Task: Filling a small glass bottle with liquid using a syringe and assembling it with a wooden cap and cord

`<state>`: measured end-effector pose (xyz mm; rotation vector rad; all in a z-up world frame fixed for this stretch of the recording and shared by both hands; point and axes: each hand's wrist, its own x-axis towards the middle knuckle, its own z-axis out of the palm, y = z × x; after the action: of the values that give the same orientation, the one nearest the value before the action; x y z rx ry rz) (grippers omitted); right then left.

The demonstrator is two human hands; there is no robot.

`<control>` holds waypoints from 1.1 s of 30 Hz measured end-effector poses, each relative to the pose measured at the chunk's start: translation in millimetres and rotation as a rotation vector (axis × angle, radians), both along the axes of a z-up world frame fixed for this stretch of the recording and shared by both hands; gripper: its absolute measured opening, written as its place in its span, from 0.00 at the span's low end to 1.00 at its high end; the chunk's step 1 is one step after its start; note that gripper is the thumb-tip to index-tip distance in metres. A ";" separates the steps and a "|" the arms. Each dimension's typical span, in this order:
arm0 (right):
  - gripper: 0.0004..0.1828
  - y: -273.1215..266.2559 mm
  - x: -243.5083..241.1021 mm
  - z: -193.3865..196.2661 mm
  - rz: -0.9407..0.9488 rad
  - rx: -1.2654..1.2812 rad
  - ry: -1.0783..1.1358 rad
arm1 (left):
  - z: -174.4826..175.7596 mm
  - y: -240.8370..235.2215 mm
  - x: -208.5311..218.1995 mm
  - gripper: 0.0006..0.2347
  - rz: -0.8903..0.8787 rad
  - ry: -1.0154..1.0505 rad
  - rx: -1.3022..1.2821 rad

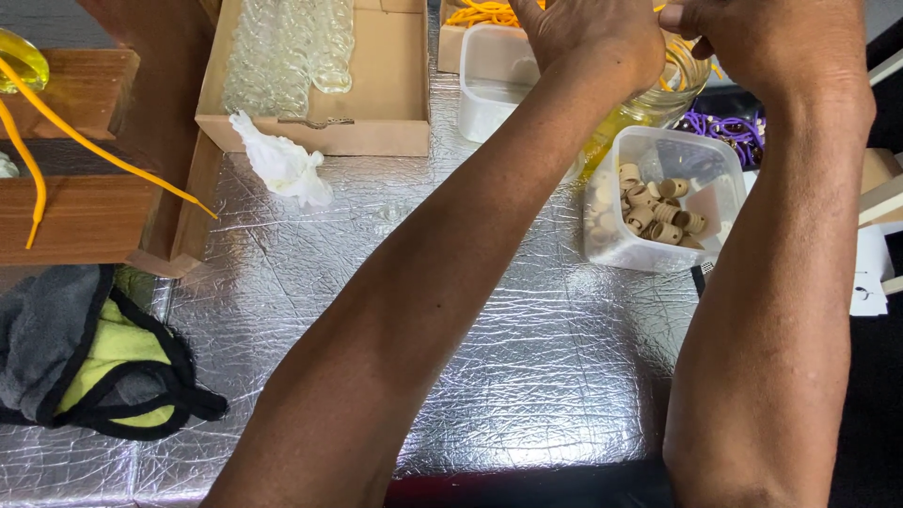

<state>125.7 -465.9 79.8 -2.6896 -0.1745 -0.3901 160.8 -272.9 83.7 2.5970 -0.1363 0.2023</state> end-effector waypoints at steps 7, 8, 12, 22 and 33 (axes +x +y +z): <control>0.14 27.1 4.4 2.4 -0.009 0.024 -0.036 | 1.9 2.1 -2.4 0.11 0.014 -0.004 0.047; 0.14 30.2 4.5 3.5 -0.011 0.027 -0.044 | 3.7 3.5 -3.8 0.14 0.017 0.005 0.070; 0.16 39.6 2.9 12.0 -0.020 0.041 -0.076 | 20.7 15.0 -19.6 0.18 -0.074 0.118 0.116; 0.28 22.7 0.5 41.0 -0.269 -0.014 -0.100 | 12.9 31.5 -13.7 0.15 -0.286 0.136 -0.238; 0.14 19.8 -10.2 40.4 -0.124 0.132 -0.247 | -17.8 43.8 24.9 0.15 -0.311 -0.193 -0.439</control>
<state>115.5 -446.2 120.3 -2.5231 -0.0500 -0.7459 185.7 -229.1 66.0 2.0840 -0.5016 0.3277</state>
